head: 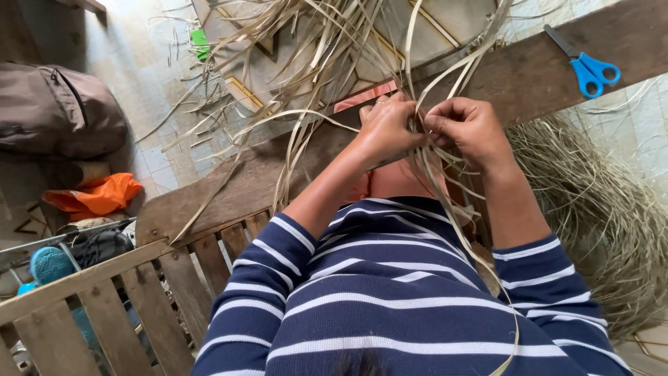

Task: Weaving natural fiber strips into a pattern on a wooden frame

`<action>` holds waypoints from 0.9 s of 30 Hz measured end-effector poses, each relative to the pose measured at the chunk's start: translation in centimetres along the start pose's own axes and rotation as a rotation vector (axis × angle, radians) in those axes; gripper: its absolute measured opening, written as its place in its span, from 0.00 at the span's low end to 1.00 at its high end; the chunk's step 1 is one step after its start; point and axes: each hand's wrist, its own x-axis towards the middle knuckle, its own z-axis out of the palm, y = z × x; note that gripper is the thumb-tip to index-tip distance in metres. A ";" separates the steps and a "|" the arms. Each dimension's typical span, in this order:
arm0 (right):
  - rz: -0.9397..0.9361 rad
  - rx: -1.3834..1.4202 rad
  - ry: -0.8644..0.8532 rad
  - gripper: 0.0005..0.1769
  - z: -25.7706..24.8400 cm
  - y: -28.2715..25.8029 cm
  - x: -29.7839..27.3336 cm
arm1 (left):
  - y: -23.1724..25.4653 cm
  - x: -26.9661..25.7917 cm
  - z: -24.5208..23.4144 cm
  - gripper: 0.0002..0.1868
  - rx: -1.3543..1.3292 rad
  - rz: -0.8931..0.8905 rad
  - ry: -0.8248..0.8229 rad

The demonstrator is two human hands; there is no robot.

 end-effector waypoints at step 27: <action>-0.368 -0.443 -0.061 0.02 -4.3 -4.6 -4.9 | 2.9 0.8 -2.4 0.21 0.081 -0.243 0.101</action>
